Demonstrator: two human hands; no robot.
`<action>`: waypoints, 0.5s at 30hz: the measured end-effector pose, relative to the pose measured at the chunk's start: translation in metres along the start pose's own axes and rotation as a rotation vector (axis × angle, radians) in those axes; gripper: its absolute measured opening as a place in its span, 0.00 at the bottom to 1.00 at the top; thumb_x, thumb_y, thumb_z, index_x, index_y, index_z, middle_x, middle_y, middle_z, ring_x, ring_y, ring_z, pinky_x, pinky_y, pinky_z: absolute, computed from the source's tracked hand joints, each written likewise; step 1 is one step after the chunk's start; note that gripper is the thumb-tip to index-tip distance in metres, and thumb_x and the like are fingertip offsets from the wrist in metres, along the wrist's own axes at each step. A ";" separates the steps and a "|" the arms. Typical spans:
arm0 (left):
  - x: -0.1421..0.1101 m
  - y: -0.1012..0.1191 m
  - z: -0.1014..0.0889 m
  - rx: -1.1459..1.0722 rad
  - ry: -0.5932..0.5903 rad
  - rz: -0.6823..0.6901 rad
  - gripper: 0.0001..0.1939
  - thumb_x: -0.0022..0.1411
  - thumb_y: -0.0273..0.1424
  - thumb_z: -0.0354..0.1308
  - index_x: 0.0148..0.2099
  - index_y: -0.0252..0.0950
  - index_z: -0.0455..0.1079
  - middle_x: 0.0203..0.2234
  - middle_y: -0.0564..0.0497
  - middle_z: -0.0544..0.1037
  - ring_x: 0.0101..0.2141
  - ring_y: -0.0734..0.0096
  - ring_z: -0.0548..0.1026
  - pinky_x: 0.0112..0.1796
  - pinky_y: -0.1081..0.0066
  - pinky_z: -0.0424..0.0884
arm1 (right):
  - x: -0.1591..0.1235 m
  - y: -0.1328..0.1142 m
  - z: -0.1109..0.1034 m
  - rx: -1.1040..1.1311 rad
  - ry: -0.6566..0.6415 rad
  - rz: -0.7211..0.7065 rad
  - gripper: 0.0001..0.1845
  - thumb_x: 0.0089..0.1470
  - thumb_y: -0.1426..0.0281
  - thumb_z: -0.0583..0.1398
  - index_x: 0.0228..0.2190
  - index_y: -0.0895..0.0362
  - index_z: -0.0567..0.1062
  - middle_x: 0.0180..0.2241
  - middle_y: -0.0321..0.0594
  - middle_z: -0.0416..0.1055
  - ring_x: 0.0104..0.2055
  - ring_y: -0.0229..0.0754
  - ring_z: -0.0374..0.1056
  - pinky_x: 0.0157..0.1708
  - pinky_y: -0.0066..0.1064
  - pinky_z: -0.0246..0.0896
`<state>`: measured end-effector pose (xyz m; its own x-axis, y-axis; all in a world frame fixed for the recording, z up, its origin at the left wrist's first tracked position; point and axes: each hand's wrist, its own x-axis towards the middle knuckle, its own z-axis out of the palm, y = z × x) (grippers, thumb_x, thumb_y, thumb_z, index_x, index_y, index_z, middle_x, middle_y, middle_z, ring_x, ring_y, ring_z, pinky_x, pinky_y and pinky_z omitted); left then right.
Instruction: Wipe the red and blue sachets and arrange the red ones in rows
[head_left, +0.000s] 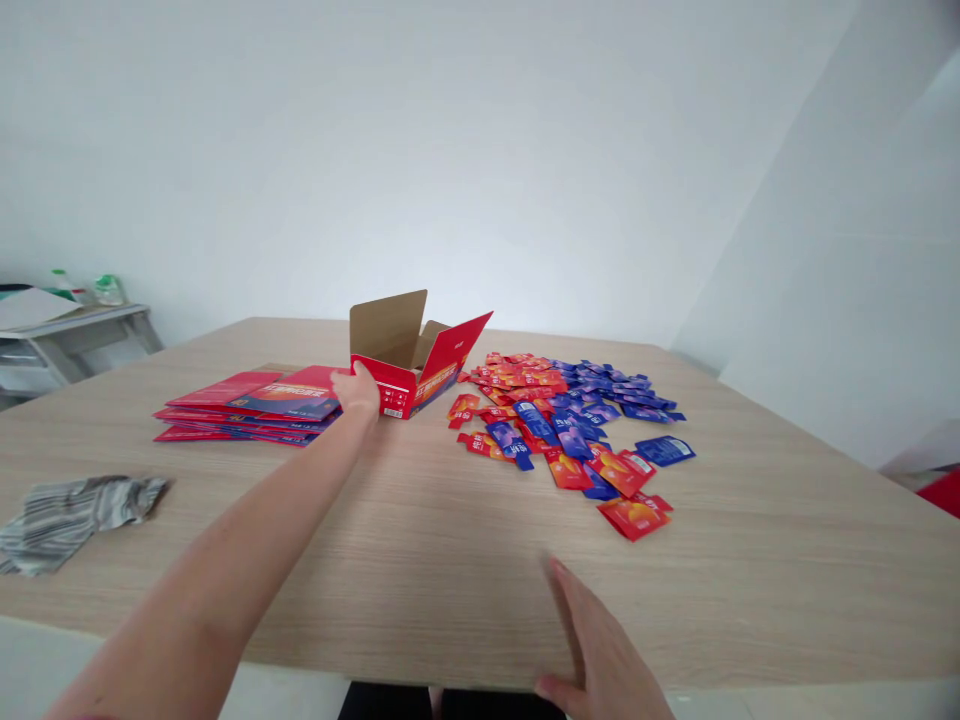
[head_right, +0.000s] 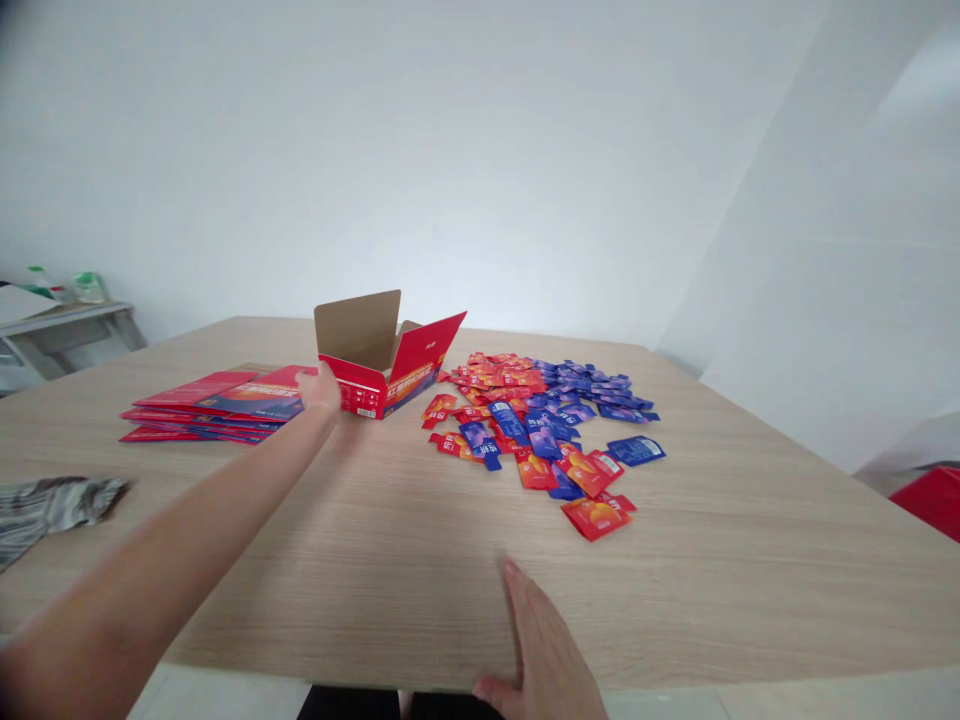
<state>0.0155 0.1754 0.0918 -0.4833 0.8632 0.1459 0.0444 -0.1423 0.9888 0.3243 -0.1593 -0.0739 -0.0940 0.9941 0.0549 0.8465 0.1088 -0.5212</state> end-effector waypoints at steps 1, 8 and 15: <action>0.000 0.001 -0.009 0.097 0.042 0.105 0.25 0.69 0.33 0.54 0.65 0.34 0.57 0.64 0.36 0.60 0.63 0.46 0.60 0.62 0.41 0.56 | 0.000 0.000 0.000 0.002 0.004 -0.003 0.55 0.41 0.71 0.66 0.69 0.63 0.53 0.69 0.57 0.49 0.69 0.63 0.52 0.66 0.56 0.52; -0.005 0.002 -0.023 0.636 -0.352 0.739 0.25 0.51 0.19 0.57 0.52 0.38 0.73 0.52 0.41 0.75 0.60 0.50 0.66 0.67 0.49 0.42 | 0.000 0.004 0.003 0.000 0.037 -0.030 0.57 0.41 0.72 0.67 0.70 0.56 0.50 0.69 0.53 0.51 0.69 0.62 0.53 0.65 0.56 0.53; -0.005 0.017 -0.032 0.824 -0.560 0.988 0.10 0.60 0.25 0.54 0.33 0.39 0.76 0.37 0.43 0.78 0.44 0.57 0.77 0.61 0.52 0.58 | -0.004 0.008 0.006 0.051 0.061 0.010 0.55 0.43 0.73 0.65 0.69 0.57 0.50 0.70 0.54 0.50 0.70 0.59 0.52 0.66 0.54 0.51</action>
<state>-0.0098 0.1530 0.1069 0.4477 0.6783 0.5827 0.7447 -0.6435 0.1768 0.3284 -0.1619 -0.0840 -0.0524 0.9935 0.1008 0.8189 0.1005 -0.5650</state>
